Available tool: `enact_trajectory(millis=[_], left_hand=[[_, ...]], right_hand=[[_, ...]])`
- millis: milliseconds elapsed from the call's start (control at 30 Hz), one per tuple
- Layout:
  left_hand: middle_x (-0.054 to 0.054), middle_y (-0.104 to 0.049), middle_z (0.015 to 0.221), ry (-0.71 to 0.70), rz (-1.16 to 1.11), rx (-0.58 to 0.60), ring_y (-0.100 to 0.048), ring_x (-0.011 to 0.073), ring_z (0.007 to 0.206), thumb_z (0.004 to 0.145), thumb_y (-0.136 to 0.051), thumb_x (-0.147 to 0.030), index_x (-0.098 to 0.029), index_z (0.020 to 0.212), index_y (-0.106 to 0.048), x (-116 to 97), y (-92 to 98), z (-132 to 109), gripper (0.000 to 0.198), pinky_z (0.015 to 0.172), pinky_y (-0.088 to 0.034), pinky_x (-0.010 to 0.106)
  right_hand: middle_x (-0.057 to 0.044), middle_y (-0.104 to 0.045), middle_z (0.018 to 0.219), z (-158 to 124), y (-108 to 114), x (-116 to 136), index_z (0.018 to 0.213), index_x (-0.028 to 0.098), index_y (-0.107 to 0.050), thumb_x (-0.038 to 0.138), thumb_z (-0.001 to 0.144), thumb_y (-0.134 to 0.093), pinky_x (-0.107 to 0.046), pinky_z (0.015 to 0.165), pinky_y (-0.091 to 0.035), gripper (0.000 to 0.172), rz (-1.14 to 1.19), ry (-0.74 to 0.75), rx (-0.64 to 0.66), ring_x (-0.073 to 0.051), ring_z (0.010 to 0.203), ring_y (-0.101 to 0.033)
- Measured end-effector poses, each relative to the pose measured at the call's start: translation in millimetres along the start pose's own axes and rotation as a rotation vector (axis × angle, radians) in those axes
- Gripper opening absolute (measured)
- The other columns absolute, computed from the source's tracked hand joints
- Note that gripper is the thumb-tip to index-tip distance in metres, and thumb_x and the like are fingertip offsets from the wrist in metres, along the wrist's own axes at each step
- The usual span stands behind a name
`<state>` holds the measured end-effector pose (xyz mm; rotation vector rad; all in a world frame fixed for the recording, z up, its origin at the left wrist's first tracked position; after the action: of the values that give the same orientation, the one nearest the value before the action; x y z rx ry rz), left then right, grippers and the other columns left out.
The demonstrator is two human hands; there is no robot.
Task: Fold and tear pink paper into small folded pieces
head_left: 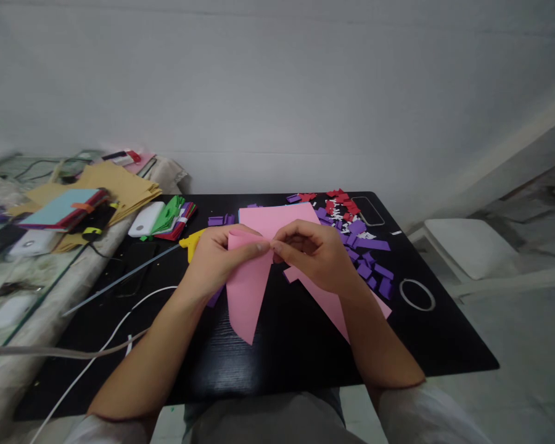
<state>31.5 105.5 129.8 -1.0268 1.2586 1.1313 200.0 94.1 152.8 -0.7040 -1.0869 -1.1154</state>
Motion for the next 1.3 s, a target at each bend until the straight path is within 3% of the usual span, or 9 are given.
enact_trajectory(millis=[267, 867, 1300], left_hand=[[0.006, -0.079, 0.081, -0.045, 0.035, -0.068, -0.069, 0.0185, 0.070, 0.074, -0.089, -0.041, -0.018, 0.080, -0.083, -3.0, 1.8, -2.9, 0.024, 0.063, -0.053, 0.026], [0.004, -0.079, 0.081, -0.054, 0.008, -0.093, -0.069, 0.0159, 0.070, 0.075, -0.090, -0.039, -0.019, 0.081, -0.084, -5.4, 0.5, -5.2, 0.022, 0.064, -0.054, 0.024], [0.004, -0.079, 0.079, -0.052, 0.009, -0.093, -0.068, 0.0146, 0.067, 0.077, -0.090, -0.040, -0.020, 0.082, -0.085, -5.2, 0.1, -5.0, 0.021, 0.061, -0.053, 0.022]], right_hand=[[-0.001, -0.075, 0.085, -3.8, -0.2, 7.5, 0.088, 0.020, -0.073, 0.037, 0.085, -0.086, -0.028, 0.072, -0.062, 0.021, -0.011, 0.033, -0.085, -0.014, 0.073, -0.070], [-0.001, -0.076, 0.084, -2.7, 1.2, 2.1, 0.088, 0.020, -0.077, 0.030, 0.088, -0.083, -0.027, 0.072, -0.062, 0.013, 0.047, 0.025, -0.105, -0.013, 0.074, -0.072], [-0.001, -0.076, 0.081, -1.0, 0.6, -4.1, 0.085, 0.021, -0.077, 0.035, 0.082, -0.088, -0.028, 0.073, -0.065, 0.018, 0.122, -0.039, -0.104, -0.014, 0.072, -0.073]])
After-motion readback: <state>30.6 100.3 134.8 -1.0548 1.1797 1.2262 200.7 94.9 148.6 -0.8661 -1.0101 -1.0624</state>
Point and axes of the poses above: each hand's wrist, its own z-axis towards the middle knuckle, its own y-axis out of the back of the hand, x = y × z, the point moved 7 cm from there along z, towards the middle knuckle
